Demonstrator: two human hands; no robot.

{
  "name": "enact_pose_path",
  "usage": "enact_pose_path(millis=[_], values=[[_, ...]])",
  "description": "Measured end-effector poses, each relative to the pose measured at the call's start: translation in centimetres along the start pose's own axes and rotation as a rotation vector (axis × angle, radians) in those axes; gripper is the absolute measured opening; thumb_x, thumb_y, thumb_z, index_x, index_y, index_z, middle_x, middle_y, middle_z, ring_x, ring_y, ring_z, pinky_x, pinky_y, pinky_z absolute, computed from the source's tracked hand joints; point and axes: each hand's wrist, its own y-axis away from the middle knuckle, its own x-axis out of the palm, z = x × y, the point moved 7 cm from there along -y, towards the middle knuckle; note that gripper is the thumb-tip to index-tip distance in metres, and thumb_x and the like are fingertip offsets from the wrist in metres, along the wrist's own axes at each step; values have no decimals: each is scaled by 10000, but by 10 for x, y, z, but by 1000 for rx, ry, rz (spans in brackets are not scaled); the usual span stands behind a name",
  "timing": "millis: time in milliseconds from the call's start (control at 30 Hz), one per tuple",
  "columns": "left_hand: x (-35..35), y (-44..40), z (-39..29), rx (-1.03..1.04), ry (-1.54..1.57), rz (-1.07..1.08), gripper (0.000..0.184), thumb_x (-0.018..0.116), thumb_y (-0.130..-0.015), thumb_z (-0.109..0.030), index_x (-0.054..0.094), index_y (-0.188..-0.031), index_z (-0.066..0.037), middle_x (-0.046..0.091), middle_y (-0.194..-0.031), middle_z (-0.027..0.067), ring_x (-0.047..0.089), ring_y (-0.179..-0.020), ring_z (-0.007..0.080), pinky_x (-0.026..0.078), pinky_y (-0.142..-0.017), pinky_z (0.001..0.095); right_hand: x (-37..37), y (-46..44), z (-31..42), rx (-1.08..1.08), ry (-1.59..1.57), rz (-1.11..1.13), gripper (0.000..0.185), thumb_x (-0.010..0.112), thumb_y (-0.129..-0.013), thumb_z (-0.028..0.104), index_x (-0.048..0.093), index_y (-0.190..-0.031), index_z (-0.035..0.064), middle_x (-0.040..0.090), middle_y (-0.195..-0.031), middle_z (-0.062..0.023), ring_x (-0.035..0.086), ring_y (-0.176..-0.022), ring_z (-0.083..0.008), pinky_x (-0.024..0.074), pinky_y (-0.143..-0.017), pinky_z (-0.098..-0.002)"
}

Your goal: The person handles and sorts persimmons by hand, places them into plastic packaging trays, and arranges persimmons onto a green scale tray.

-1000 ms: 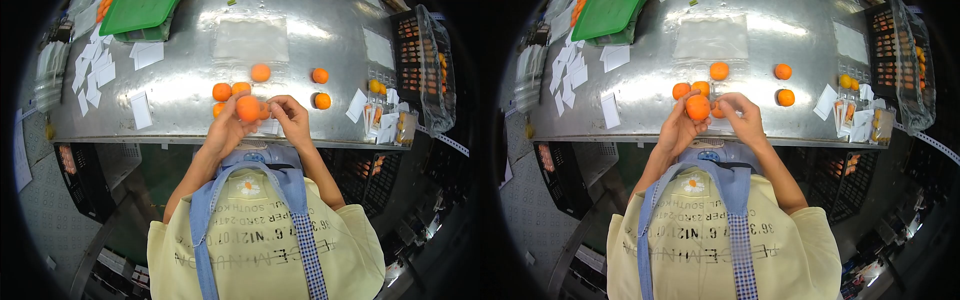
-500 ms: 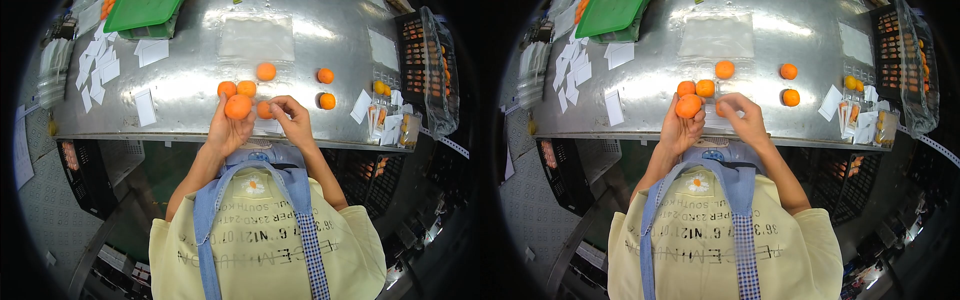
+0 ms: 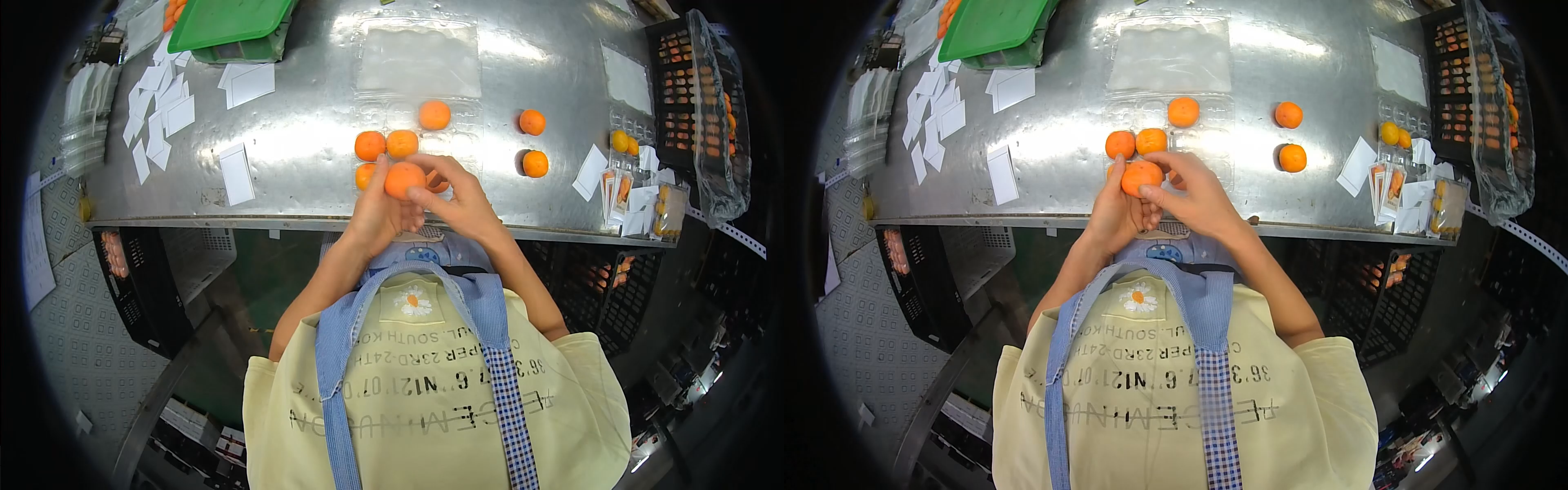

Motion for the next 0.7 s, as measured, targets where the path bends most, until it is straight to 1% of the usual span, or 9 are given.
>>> enact_pose_path(millis=[67,167,267,367,467,500,567,600,700], values=[[7,3,-1,9,-12,-16,633,225,-942,-614,526,-1014,-62,557,-671,42,528,-516,137,451,-480,250,1,0,-3,38,-14,41,521,727,-767,286,557,-1205,61,581,-1098,-122,565,-932,-216,461,-784,-318],[11,7,-5,6,-225,-105,644,220,-939,-622,525,-1004,-58,544,-655,41,531,-525,138,457,-491,262,-4,1,3,-12,70,95,556,753,-732,290,559,-1194,49,579,-1110,-124,574,-941,-222,471,-805,-324],[1,-2,3,60,-476,-82,644,226,-938,-623,527,-992,-56,557,-666,52,550,-561,141,470,-524,261,-9,2,8,-55,140,114,573,766,-701,275,560,-1181,40,579,-1108,-121,581,-955,-220,481,-806,-321],[4,2,4,4,-533,-57,658,243,-939,-616,512,-1093,-36,585,-759,77,564,-592,149,482,-568,255,-14,2,7,-71,169,135,500,762,-687,181,590,-1138,49,611,-1072,-85,572,-891,-171,473,-768,-305],[8,8,-10,93,-574,-142,677,258,-942,-607,456,-1221,-23,597,-849,92,575,-644,151,488,-609,252,-46,-8,-10,-50,230,-26,481,760,-681,163,593,-1117,46,616,-1044,-86,583,-863,-187,480,-758,-298],[5,7,-13,137,-562,-141,678,258,-944,-603,436,-1247,-23,595,-865,94,574,-660,149,488,-612,253,-62,-15,-10,-71,294,-109,473,762,-682,161,591,-1107,41,617,-1033,-85,589,-842,-189,485,-753,-298],[-5,5,-19,224,-540,-137,685,256,-948,-595,396,-1299,-22,592,-899,98,572,-692,146,488,-618,257,-89,-31,-17,-139,469,-217,469,764,-680,157,589,-1101,43,616,-1027,-86,583,-866,-193,487,-761,-305],[-7,7,-24,250,-523,-161,635,266,-963,-555,429,-1267,-22,597,-877,88,568,-730,135,480,-626,258,-96,-39,-21,-157,541,-225,468,764,-677,154,590,-1097,44,616,-1030,-89,578,-888,-205,485,-773,-313],[-17,7,-31,299,-480,-158,588,280,-973,-515,463,-1236,-21,597,-859,77,562,-722,129,470,-640,257,-107,-55,-30,-232,725,-234,441,751,-678,163,597,-1076,50,617,-1031,-92,566,-934,-245,473,-809,-343]])
